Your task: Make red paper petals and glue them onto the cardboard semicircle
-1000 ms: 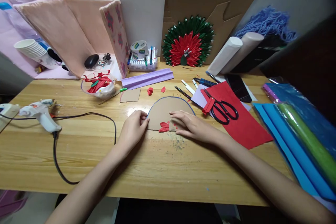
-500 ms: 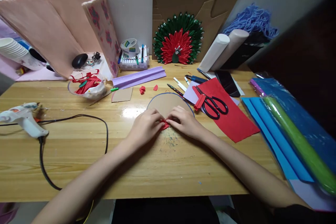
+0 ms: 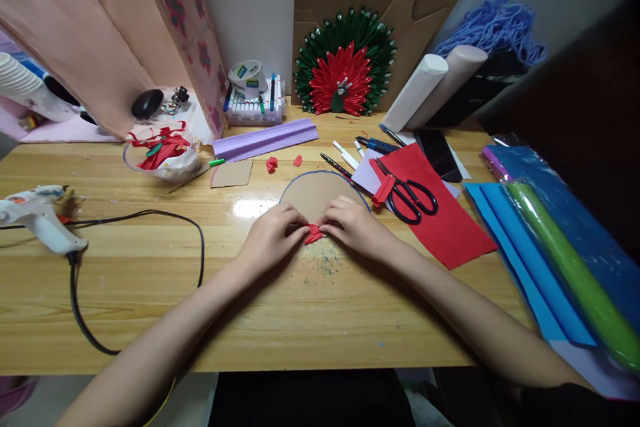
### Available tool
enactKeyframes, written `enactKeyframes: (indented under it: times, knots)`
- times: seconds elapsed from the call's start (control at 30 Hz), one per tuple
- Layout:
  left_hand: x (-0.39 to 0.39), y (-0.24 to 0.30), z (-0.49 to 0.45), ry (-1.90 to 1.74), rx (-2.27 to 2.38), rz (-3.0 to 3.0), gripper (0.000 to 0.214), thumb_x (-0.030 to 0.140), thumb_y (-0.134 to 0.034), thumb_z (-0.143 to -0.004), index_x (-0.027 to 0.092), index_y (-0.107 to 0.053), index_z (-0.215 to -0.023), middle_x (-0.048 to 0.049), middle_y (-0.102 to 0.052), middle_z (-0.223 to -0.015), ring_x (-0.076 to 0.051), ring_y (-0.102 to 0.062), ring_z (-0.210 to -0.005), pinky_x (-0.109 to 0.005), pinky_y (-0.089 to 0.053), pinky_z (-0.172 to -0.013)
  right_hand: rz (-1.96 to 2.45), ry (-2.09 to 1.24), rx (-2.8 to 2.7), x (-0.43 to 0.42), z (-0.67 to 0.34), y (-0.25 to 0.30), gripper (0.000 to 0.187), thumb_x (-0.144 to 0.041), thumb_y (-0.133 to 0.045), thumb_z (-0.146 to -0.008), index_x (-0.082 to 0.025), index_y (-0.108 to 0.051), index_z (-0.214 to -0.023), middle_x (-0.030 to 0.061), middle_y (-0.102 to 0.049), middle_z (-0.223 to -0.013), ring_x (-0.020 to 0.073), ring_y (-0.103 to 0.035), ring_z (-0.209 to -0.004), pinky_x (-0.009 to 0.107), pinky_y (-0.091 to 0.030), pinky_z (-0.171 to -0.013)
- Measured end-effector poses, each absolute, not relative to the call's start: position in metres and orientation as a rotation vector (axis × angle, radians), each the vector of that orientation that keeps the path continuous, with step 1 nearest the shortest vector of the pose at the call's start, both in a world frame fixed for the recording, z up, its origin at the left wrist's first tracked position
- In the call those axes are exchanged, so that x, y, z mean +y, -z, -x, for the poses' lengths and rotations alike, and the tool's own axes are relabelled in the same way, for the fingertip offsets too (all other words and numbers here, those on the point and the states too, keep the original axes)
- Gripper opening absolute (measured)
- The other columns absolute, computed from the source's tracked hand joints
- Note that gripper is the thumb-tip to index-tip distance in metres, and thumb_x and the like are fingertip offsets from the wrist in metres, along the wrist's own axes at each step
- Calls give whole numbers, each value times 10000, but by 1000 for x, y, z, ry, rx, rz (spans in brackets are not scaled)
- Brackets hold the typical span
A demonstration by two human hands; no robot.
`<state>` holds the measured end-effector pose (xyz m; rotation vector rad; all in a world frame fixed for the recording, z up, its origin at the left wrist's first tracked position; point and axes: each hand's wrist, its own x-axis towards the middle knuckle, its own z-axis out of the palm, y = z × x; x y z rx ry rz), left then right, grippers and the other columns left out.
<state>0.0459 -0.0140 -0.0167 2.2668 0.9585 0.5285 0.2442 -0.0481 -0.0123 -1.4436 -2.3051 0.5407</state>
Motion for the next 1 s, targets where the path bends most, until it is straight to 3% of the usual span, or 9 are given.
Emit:
enactKeyframes:
  times: [1.0]
  knots:
    - [-22,24,-49,-578,1016,-2220,77,213,-527,-846,174,-590,-827,-30,-574,-843,-149,-535,-791,-277,-433,-693,1448,-436,-2301,-54,-242,12,84,-141,-581,-834,-160,-651,-791,68,-619,-783,198,-522,-807,316,-438,-706]
